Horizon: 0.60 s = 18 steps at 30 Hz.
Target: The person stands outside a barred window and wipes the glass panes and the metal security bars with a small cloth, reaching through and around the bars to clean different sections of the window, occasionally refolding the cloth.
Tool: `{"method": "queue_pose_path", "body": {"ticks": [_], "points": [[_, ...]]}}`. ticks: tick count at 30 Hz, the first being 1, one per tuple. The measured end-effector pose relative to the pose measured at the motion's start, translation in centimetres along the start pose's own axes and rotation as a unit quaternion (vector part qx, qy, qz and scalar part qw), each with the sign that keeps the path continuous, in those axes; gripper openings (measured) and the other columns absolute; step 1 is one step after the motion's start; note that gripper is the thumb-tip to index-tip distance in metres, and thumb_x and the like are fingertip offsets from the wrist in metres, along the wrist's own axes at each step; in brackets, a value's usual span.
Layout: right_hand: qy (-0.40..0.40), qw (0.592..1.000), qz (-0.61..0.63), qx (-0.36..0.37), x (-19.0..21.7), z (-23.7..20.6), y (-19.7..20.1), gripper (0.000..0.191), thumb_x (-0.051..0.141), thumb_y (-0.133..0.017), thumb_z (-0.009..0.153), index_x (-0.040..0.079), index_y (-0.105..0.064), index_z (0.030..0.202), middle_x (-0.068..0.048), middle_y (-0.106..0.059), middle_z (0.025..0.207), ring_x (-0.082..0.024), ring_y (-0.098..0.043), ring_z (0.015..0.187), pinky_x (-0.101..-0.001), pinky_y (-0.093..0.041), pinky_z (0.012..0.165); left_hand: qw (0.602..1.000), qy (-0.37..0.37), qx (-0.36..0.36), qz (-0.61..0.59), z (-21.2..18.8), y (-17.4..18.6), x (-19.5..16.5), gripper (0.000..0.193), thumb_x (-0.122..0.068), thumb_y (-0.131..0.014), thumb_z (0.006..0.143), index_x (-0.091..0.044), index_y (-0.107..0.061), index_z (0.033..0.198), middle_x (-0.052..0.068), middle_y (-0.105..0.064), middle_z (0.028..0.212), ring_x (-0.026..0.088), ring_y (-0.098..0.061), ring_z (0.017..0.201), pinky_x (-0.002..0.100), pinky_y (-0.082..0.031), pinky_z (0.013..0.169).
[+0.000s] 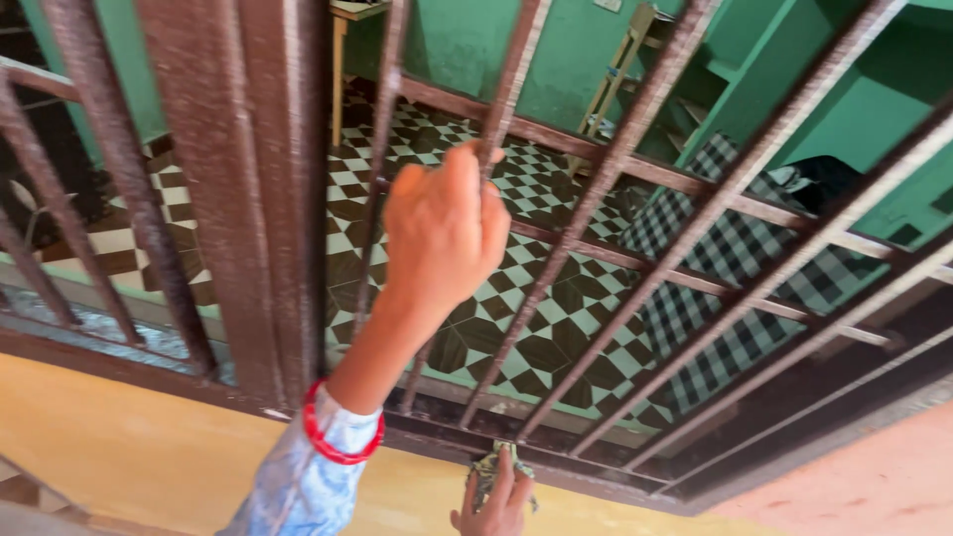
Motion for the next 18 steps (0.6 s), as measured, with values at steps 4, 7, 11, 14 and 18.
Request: {"method": "queue_pose_path", "body": {"ticks": [4,7,11,14,18], "points": [[0.028,0.999,0.027,0.02,4.2,-1.6,-3.1,0.066,0.009,-0.082,0.072,0.012,-0.06,0.135,-0.019,-0.059,0.111,-0.034,-0.072,0.08,-0.0417,-0.061,0.061,1.0,0.007,0.024,0.008,0.3,-0.5,0.5,0.022,-0.008,-0.059,0.096,0.001,-0.059,0.116,0.005,-0.06,0.071,0.024,-0.059,0.063,0.04,-0.04,0.069],[0.052,0.997,0.048,0.041,7.7,-2.8,-5.6,0.064,0.01,-0.082,0.073,0.012,-0.061,0.133,-0.018,-0.059,0.11,-0.033,-0.073,0.08,-0.0411,-0.061,0.062,1.0,-0.004,0.027,0.003,0.4,-0.3,0.4,0.021,-0.008,-0.059,0.097,0.002,-0.057,0.115,0.005,-0.058,0.07,0.024,-0.057,0.061,0.04,-0.039,0.068],[0.086,0.991,0.074,0.071,12.1,-3.8,-7.9,0.062,0.011,-0.083,0.074,0.011,-0.062,0.132,-0.016,-0.061,0.11,-0.031,-0.073,0.081,-0.0402,-0.061,0.064,0.997,-0.017,0.065,-0.031,0.5,-0.2,0.6,0.019,-0.008,-0.06,0.1,0.004,-0.055,0.115,0.002,-0.057,0.068,0.02,-0.056,0.059,0.038,-0.038,0.066],[0.112,0.984,0.093,0.103,14.9,-4.6,-9.3,0.06,0.012,-0.084,0.074,0.011,-0.064,0.131,-0.015,-0.061,0.109,-0.031,-0.073,0.082,-0.0396,-0.062,0.066,0.997,-0.023,0.074,-0.028,0.7,-0.1,0.6,0.02,-0.008,-0.06,0.1,0.004,-0.055,0.115,0.003,-0.057,0.068,0.019,-0.056,0.058,0.036,-0.038,0.065],[0.173,0.965,0.123,0.153,17.1,-5.7,-10.6,0.058,0.013,-0.085,0.075,0.01,-0.065,0.13,-0.013,-0.063,0.108,-0.029,-0.074,0.082,-0.0388,-0.062,0.068,0.997,-0.041,0.054,-0.037,0.8,0.4,0.5,0.022,-0.008,-0.06,0.1,0.004,-0.055,0.116,0.004,-0.059,0.071,0.02,-0.059,0.063,0.037,-0.04,0.068]]}}
Point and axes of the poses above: each hand's wrist, its own z-axis towards the middle knuckle, its own y-axis out of the back of the hand, x = y × z, the point moved 9 cm from there along z, towards the middle knuckle
